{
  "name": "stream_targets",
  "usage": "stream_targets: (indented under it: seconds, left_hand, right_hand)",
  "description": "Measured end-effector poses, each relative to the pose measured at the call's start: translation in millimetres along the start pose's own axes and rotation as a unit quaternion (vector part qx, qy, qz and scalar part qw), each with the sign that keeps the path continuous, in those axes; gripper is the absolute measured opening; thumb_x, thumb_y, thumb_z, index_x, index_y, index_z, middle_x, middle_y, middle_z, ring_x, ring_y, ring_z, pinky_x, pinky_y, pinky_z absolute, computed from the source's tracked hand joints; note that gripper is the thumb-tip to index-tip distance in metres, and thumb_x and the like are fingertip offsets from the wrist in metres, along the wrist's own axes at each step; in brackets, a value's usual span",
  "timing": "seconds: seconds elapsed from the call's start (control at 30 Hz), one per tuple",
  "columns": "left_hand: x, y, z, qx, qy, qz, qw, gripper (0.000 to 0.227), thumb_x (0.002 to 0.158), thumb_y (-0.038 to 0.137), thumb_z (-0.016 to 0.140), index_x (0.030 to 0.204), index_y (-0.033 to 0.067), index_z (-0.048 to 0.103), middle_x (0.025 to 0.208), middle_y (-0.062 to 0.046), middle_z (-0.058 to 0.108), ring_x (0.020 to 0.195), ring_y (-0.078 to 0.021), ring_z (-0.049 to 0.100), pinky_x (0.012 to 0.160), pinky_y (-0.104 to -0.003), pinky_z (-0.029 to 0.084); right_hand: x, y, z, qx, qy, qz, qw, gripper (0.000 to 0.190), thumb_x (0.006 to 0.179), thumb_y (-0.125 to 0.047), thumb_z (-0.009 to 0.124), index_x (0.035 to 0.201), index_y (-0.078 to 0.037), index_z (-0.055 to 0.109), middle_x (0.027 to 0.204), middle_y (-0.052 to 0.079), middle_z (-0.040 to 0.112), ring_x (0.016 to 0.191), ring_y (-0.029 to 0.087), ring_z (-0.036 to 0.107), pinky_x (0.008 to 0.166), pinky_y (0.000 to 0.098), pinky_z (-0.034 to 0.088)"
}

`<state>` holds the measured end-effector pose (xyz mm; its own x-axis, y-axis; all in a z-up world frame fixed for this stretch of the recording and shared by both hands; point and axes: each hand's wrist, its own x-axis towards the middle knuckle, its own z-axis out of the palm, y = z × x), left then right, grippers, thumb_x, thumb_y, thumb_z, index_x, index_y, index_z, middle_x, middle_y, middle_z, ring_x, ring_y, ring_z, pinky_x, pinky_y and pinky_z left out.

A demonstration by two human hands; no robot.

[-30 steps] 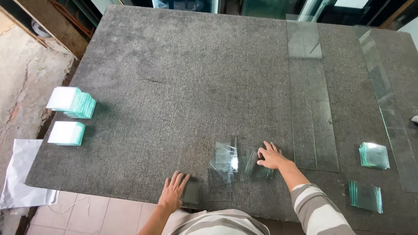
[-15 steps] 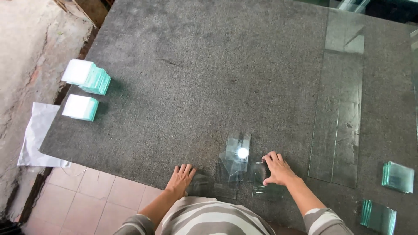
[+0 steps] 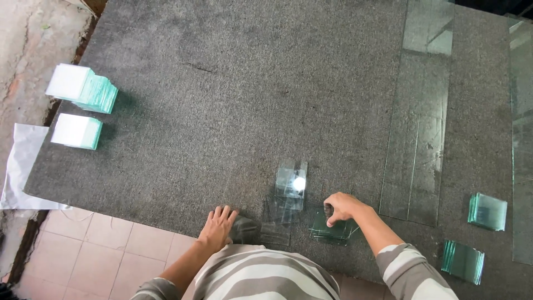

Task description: Picking up, stacking, and organizing rectangular glass sheets on a workbench before placing them on wrapping paper.

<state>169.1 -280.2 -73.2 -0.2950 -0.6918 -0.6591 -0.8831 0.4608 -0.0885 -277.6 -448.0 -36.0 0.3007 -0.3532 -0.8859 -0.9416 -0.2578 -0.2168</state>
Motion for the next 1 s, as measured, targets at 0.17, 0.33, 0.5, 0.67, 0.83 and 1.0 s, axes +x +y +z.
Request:
stream_targets:
  seconds: [0.17,0.33,0.5,0.67,0.83,1.0]
  left_hand:
    - [6,-3,-7,-0.063,0.013,-0.016,0.998,0.097,0.095,0.064,0.084,0.166,0.0222,0.034,0.138,-0.007,0.054,0.125,-0.0303,0.051,0.108,-0.046,0.045]
    - [20,-9,14,-0.282,0.008,-0.003,0.959,0.02,0.095,0.039,0.083,0.107,0.0242,0.075,0.106,0.002,0.079,0.106,-0.0268,0.076,0.094,-0.045,0.059]
    - [-21,-40,-41,-0.294,0.104,0.02,0.95,0.01,0.105,0.026,0.067,0.112,0.0223,0.071,0.108,-0.001,0.073,0.108,-0.0278,0.073,0.095,-0.042,0.057]
    - [-20,-57,-65,-0.207,0.235,0.044,0.949,0.011,0.102,0.015,0.062,0.107,0.023,0.067,0.107,0.001,0.064,0.104,-0.0247,0.063,0.091,-0.037,0.048]
    - [10,-57,-21,-0.152,0.371,0.038,0.915,0.004,0.102,0.021,0.062,0.104,0.0228,0.066,0.099,0.001,0.062,0.099,-0.0231,0.06,0.095,-0.039,0.043]
    - [-18,-44,-9,-0.188,0.451,-0.088,0.868,0.014,0.093,0.026,0.077,0.104,0.0233,0.068,0.114,0.0,0.061,0.115,-0.0254,0.058,0.102,-0.044,0.045]
  right_hand:
    - [-14,5,12,0.048,0.001,-0.006,0.999,0.041,0.081,-0.039,0.097,0.093,-0.023,0.062,0.095,-0.002,0.069,0.086,0.017,0.062,0.071,0.035,0.045]
    - [-25,14,28,0.052,0.073,0.017,0.996,0.052,0.071,-0.052,0.095,0.112,-0.025,0.081,0.116,0.011,0.085,0.117,0.036,0.079,0.098,0.05,0.061]
    - [-88,-56,-33,0.106,0.144,0.02,0.984,0.05,0.078,-0.048,0.092,0.118,-0.021,0.083,0.116,0.012,0.087,0.114,0.035,0.081,0.097,0.0491,0.062]
    - [-79,-172,-104,0.044,0.213,-0.033,0.975,0.055,0.093,-0.05,0.081,0.14,-0.022,0.074,0.124,0.013,0.084,0.117,0.038,0.08,0.102,0.0551,0.061]
    - [14,-264,-118,-0.081,0.27,-0.118,0.952,0.065,0.098,-0.05,0.075,0.155,-0.021,0.062,0.127,0.011,0.081,0.115,0.039,0.078,0.098,0.0554,0.061]
    - [69,-306,-84,-0.108,0.246,-0.145,0.952,0.058,0.096,-0.049,0.078,0.145,-0.02,0.068,0.117,0.013,0.082,0.109,0.043,0.08,0.093,0.0556,0.063]
